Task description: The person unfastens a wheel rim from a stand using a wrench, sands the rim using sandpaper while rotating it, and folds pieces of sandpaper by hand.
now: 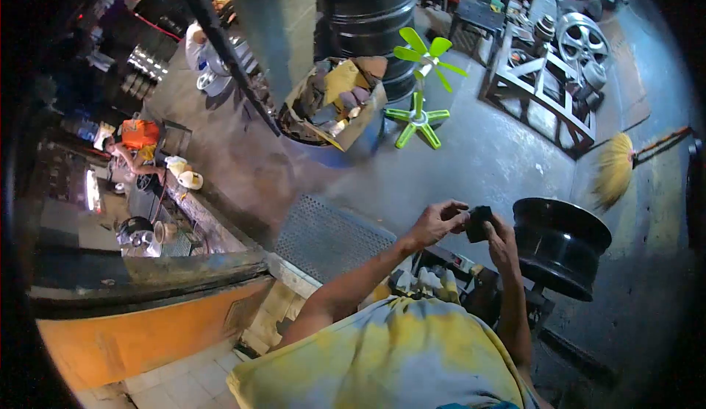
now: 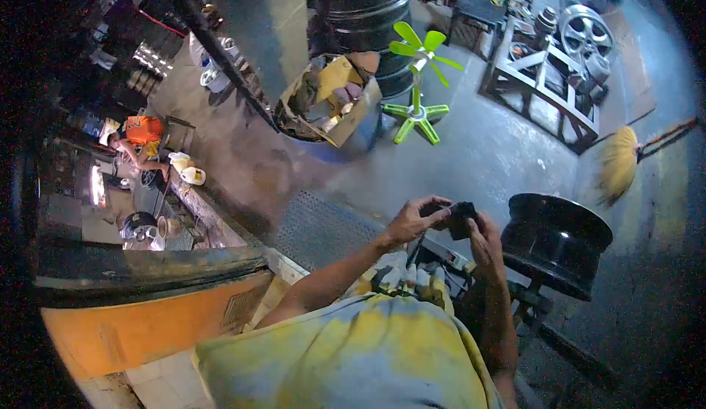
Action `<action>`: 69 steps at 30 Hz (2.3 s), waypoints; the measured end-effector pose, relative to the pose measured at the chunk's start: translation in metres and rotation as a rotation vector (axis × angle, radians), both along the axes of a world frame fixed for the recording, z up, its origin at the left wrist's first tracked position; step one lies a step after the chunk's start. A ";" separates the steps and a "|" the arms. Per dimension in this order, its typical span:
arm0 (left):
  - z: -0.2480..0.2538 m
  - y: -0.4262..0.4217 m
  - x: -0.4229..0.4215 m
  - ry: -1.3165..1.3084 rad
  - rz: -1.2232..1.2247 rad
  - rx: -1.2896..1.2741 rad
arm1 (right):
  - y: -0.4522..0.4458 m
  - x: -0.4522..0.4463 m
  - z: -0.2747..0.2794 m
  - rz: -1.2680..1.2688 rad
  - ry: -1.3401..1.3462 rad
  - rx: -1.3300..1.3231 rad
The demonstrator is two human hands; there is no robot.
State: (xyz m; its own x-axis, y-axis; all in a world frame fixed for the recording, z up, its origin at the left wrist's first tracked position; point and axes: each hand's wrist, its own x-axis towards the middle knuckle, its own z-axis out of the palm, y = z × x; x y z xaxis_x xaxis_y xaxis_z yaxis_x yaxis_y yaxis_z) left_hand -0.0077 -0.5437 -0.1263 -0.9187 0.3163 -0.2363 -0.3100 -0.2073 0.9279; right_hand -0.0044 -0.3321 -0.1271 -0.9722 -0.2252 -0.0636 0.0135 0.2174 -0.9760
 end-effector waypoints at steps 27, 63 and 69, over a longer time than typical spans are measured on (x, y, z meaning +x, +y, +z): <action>0.004 -0.199 0.070 -0.026 0.609 -0.095 | -0.226 -0.014 0.028 0.242 0.309 0.257; -0.008 -0.193 0.056 0.049 0.458 -0.445 | -0.222 -0.005 0.039 0.054 0.603 0.541; -0.031 -0.186 0.055 0.311 0.586 -0.634 | -0.227 -0.006 0.042 0.041 0.571 0.559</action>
State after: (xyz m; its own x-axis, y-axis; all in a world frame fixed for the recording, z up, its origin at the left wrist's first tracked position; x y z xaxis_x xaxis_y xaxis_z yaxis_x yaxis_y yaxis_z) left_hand 0.0469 -0.7292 -0.1573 -0.9426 -0.3245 0.0785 -0.0327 0.3238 0.9456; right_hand -0.0105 -0.5589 -0.0851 -0.8805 -0.3429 0.3273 -0.4736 0.6663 -0.5760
